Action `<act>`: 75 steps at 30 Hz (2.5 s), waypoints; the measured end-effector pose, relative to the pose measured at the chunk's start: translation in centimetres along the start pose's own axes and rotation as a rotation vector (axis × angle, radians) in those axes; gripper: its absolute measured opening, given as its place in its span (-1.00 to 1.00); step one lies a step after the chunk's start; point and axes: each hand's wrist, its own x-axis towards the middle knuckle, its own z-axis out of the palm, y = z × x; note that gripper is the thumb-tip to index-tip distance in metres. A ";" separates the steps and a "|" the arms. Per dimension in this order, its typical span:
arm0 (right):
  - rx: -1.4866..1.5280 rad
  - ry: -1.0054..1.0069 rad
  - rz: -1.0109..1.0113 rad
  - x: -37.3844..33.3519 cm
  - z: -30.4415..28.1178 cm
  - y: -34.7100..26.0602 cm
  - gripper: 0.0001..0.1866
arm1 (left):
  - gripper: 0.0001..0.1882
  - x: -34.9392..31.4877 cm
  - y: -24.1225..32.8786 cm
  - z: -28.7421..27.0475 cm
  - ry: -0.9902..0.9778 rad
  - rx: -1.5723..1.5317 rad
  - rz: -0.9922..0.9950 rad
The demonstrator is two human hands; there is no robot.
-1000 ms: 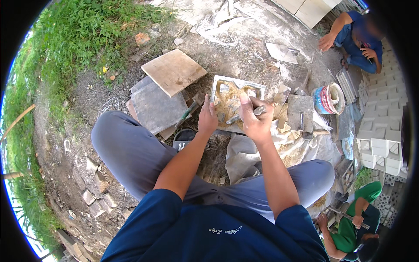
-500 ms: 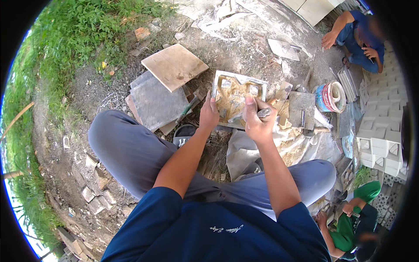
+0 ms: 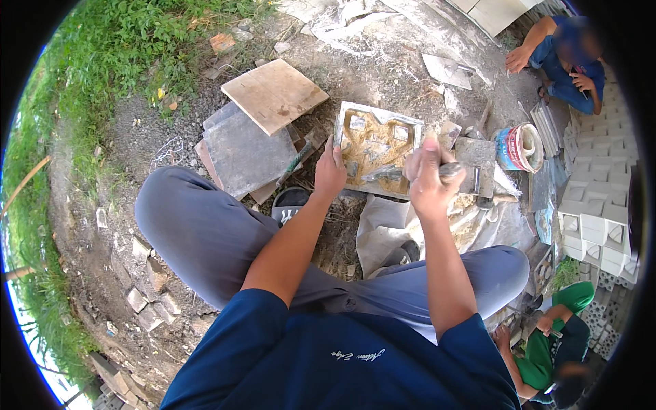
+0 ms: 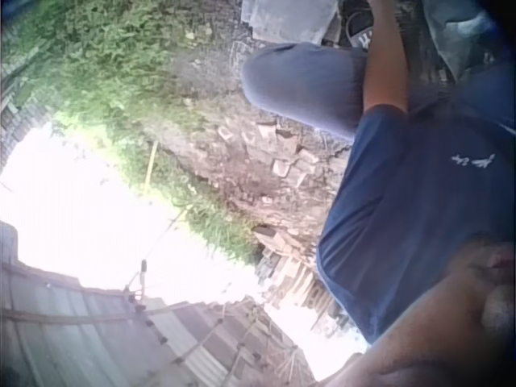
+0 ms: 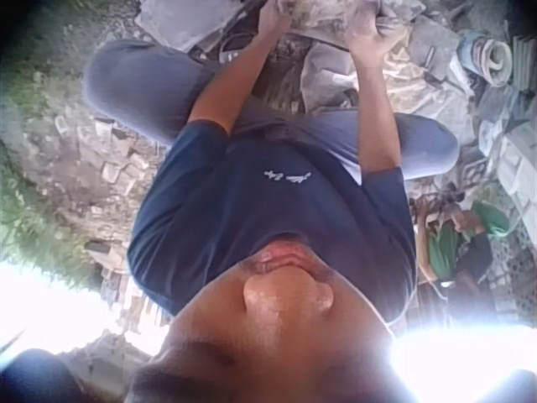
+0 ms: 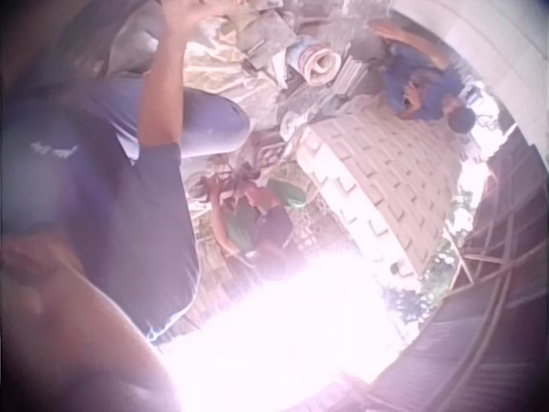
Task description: The person uses a long-handled chisel to scrape and remove excess material from the interior of a square concrete or stone mold while sitting outdoors in a construction area.
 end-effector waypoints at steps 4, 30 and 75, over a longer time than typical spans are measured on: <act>-0.020 -0.006 -0.018 1.5 0.1 0.9 -0.54 | -0.51 0.5 -0.2 0.0 0.025 -0.008 0.042; -0.091 0.085 -0.053 5.4 -2.4 -2.0 -0.50 | -0.49 0.2 -0.7 0.1 -0.012 0.074 0.029; -0.031 -0.002 -0.260 7.0 -5.6 3.6 -0.47 | -0.50 0.3 0.0 0.2 -0.040 0.115 -0.004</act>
